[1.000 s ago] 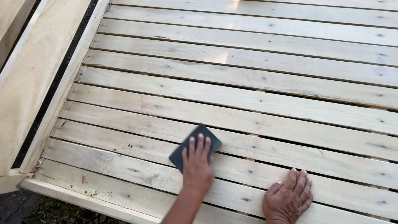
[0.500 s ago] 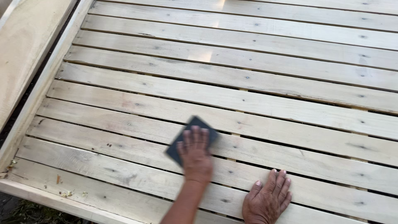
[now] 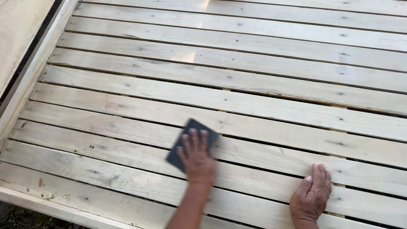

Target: The person sands the slatted wooden surface of a bench-like furniture piece by hand, rubbing a folded sheet of sandpaper back and forth across the planks. They work across different sections of the slats and later sand the edges and corner of the seat area.

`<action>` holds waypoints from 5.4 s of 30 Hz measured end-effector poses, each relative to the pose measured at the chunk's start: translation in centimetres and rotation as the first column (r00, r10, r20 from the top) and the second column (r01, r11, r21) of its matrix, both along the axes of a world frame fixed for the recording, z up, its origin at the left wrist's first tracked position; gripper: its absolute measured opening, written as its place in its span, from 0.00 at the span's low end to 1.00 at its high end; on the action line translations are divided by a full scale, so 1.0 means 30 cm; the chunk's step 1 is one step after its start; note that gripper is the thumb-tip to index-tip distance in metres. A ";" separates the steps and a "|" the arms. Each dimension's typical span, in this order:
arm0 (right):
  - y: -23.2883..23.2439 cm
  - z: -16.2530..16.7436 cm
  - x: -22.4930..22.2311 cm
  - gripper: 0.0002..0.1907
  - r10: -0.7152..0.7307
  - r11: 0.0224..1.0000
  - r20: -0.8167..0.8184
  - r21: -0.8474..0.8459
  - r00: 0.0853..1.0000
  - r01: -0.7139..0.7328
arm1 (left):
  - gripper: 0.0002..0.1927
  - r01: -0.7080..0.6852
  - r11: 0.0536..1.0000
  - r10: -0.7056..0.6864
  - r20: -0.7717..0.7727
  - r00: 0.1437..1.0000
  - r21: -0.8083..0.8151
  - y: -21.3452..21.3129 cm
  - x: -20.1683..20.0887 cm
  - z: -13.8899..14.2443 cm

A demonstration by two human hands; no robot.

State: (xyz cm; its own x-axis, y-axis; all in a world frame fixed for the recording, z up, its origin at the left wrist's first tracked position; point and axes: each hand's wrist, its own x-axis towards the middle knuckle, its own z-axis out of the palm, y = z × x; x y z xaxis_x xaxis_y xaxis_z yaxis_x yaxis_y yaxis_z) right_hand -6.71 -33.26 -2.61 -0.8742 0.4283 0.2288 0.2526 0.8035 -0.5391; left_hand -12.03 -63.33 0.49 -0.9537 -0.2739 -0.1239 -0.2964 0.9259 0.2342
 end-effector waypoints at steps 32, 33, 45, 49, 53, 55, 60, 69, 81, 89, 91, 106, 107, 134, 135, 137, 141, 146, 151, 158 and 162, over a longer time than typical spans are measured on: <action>0.042 0.084 0.046 0.32 0.132 0.983 0.137 0.109 0.982 -0.148 | 0.34 -0.077 0.994 0.087 0.118 0.989 -0.083 -0.114 -0.016 0.012; 0.038 0.079 0.043 0.33 0.129 0.980 0.140 0.132 0.982 -0.148 | 0.34 -0.096 0.990 0.109 0.127 0.986 -0.104 -0.088 -0.024 0.010; 0.069 0.027 0.039 0.28 0.061 0.985 0.112 0.154 0.992 -0.078 | 0.36 0.570 0.782 -0.612 0.138 0.779 0.252 0.362 0.112 0.037; 0.056 0.018 0.035 0.29 0.037 0.981 0.151 0.183 0.988 -0.064 | 0.34 0.122 0.992 -0.117 0.114 0.987 -0.037 -0.096 0.013 0.055; 0.045 0.013 0.032 0.29 0.038 0.977 0.155 0.201 0.987 -0.069 | 0.35 -0.058 0.998 0.063 0.218 0.974 -0.030 0.027 -0.065 0.086; 0.048 0.011 0.030 0.29 0.042 0.976 0.153 0.207 0.987 -0.073 | 0.46 0.272 0.924 -0.287 -0.019 0.958 -0.267 0.305 -0.027 0.069; 0.066 0.009 0.032 0.26 0.046 0.986 0.115 0.151 0.992 -0.063 | 0.37 0.525 0.732 -0.622 0.110 0.775 0.435 0.686 0.089 0.026; 0.056 -0.006 0.030 0.31 0.034 0.973 0.176 0.219 0.984 -0.073 | 0.34 -0.117 0.993 0.109 0.191 0.975 0.030 -0.047 -0.064 0.053; 0.083 -0.016 0.035 0.28 0.089 0.972 0.136 0.204 0.987 -0.116 | 0.38 0.450 0.789 -0.524 0.077 0.848 0.417 0.346 0.211 0.055; 0.091 -0.028 0.021 0.30 0.087 0.963 0.153 0.241 0.984 -0.122 | 0.38 -0.432 0.887 0.450 0.094 0.888 -0.164 -0.464 0.228 -0.037; 0.096 -0.031 0.014 0.30 0.097 0.958 0.135 0.257 0.986 -0.130 | 0.41 -0.317 0.938 0.319 -0.013 0.948 -0.139 -0.279 0.230 -0.023; 0.035 0.048 -0.007 0.21 0.072 0.907 0.082 0.408 0.994 -0.100 | 0.40 0.049 0.997 -0.030 0.253 0.967 -0.067 -0.704 0.201 0.029; 0.023 0.044 -0.011 0.20 0.042 0.910 0.074 0.408 0.996 -0.069 | 0.39 -0.098 0.992 0.112 0.199 0.973 -0.081 -0.776 0.172 0.041; -1.516 0.284 -0.194 0.35 0.944 0.177 0.313 -0.208 0.106 -0.962 | 0.13 0.343 0.834 -0.238 -0.279 0.930 0.431 -1.119 0.347 0.102; -1.524 0.284 -0.198 0.33 0.938 0.188 0.333 -0.241 0.101 -0.952 | 0.16 0.305 0.830 -0.225 -0.219 0.949 0.467 -1.156 0.357 0.122; -1.541 0.281 -0.200 0.38 0.963 0.092 0.265 -0.118 0.058 -0.989 | 0.20 0.159 0.894 -0.137 -0.082 0.987 0.418 -1.265 0.371 0.173; -1.615 0.269 -0.202 0.43 0.895 0.060 0.437 0.073 0.085 -0.996 | 0.41 -0.265 0.964 0.250 0.270 0.930 0.023 -1.490 0.388 0.293; -1.793 0.242 -0.249 0.35 0.986 -0.029 0.169 0.146 -0.004 -0.989 | 0.55 -0.346 0.938 0.280 0.661 0.696 -0.033 -1.508 0.359 0.368; -1.981 0.229 -0.354 0.39 0.971 -0.194 0.120 -0.103 -0.206 -0.975 | 0.50 -0.394 0.918 0.337 0.621 0.708 -0.049 -1.425 0.353 0.340; -2.119 0.248 -0.427 0.38 0.910 -0.346 0.277 0.097 -0.309 -0.933 | 0.14 -0.381 0.923 0.381 0.235 0.894 -0.049 -1.445 0.441 0.240; -2.144 0.220 -0.444 0.38 0.919 -0.390 0.143 0.208 -0.367 -0.897 | 0.04 -0.359 0.933 0.359 0.095 0.928 -0.018 -1.475 0.481 0.190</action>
